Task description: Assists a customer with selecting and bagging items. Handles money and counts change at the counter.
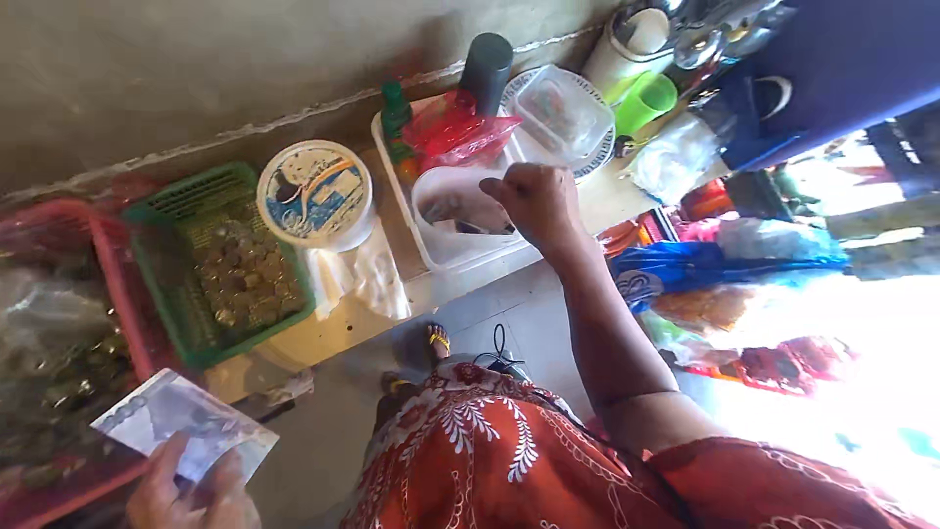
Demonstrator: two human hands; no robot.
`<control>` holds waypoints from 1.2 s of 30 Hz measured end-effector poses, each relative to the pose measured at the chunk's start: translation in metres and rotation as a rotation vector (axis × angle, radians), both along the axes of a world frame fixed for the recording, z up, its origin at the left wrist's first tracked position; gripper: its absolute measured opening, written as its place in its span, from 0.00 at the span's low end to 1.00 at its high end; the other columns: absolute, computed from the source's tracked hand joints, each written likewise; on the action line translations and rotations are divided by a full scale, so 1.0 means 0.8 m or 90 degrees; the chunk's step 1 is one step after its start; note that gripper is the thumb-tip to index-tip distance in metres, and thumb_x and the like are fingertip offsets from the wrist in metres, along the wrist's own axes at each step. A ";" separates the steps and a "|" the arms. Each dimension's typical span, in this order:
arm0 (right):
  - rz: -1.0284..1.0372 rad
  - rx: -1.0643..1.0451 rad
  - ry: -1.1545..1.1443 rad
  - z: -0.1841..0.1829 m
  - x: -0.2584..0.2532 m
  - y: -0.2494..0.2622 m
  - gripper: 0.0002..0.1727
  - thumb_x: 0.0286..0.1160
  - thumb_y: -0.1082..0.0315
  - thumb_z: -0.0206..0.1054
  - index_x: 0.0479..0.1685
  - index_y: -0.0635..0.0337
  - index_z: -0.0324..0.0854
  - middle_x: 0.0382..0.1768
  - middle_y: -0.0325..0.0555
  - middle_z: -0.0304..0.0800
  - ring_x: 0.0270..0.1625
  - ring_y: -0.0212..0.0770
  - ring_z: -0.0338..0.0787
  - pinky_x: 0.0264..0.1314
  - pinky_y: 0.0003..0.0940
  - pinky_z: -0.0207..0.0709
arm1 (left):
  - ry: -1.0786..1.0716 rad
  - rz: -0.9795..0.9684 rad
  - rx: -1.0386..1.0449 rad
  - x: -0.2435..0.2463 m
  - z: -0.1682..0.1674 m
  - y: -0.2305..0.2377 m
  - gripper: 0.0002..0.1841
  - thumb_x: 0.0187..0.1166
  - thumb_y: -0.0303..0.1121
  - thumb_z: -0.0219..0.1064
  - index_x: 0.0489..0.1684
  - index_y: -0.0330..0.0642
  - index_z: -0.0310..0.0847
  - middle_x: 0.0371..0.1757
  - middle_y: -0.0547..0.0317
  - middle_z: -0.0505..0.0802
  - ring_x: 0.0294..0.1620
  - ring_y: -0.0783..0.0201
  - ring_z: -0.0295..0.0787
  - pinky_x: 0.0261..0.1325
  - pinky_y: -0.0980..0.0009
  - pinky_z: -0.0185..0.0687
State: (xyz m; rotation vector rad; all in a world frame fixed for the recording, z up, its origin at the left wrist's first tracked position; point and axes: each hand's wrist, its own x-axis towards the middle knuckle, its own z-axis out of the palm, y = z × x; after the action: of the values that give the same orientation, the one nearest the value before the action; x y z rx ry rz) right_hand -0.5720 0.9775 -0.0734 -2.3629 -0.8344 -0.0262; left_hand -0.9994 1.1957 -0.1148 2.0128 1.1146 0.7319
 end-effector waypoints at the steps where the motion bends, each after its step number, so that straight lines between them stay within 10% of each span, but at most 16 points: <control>1: -0.018 -0.019 0.002 0.000 0.005 -0.008 0.29 0.84 0.46 0.63 0.20 0.62 0.80 0.19 0.48 0.80 0.25 0.48 0.82 0.32 0.53 0.74 | 0.001 -0.019 -0.004 0.008 -0.002 0.010 0.29 0.72 0.20 0.65 0.75 0.19 0.67 0.78 0.26 0.72 0.79 0.57 0.73 0.75 0.70 0.74; 7: -0.283 -0.179 0.090 0.013 0.031 -0.111 0.16 0.86 0.63 0.61 0.56 0.65 0.88 0.55 0.65 0.91 0.61 0.68 0.89 0.65 0.74 0.76 | 0.027 -0.100 -0.001 0.057 0.014 0.076 0.25 0.74 0.22 0.65 0.73 0.25 0.75 0.79 0.28 0.71 0.74 0.56 0.75 0.68 0.73 0.78; 14: -0.382 -0.109 0.090 0.015 -0.020 -0.148 0.15 0.87 0.62 0.62 0.51 0.65 0.89 0.47 0.67 0.91 0.52 0.67 0.89 0.58 0.73 0.74 | -0.005 -0.129 0.024 0.104 0.026 0.126 0.25 0.75 0.26 0.65 0.73 0.27 0.76 0.76 0.32 0.73 0.70 0.57 0.78 0.65 0.71 0.80; 18: -0.216 -0.037 0.135 0.007 -0.045 -0.091 0.17 0.90 0.55 0.59 0.57 0.58 0.85 0.44 0.56 0.91 0.40 0.52 0.90 0.47 0.59 0.83 | 0.001 -0.098 0.045 0.116 0.029 0.132 0.25 0.78 0.27 0.63 0.77 0.34 0.75 0.78 0.38 0.73 0.68 0.58 0.79 0.65 0.66 0.81; 29: 0.604 -0.128 0.229 -0.010 -0.171 0.196 0.09 0.79 0.68 0.70 0.52 0.56 0.92 0.50 0.46 0.94 0.51 0.45 0.94 0.59 0.52 0.88 | -0.025 -0.073 0.049 0.068 0.034 0.177 0.26 0.82 0.29 0.62 0.81 0.40 0.72 0.82 0.45 0.74 0.76 0.57 0.77 0.73 0.60 0.81; 36: 0.075 -0.312 0.157 0.001 -0.017 0.104 0.10 0.79 0.70 0.68 0.48 0.66 0.91 0.49 0.70 0.91 0.57 0.74 0.89 0.58 0.81 0.75 | -0.078 0.022 0.001 -0.011 0.015 0.198 0.25 0.82 0.29 0.62 0.78 0.29 0.71 0.79 0.36 0.75 0.74 0.57 0.76 0.73 0.66 0.76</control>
State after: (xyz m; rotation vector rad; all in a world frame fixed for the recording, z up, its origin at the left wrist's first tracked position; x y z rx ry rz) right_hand -0.5857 1.0609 -0.0726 -2.6809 -0.9356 0.5659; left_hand -1.0080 1.3542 -0.1028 1.9272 1.0795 0.8625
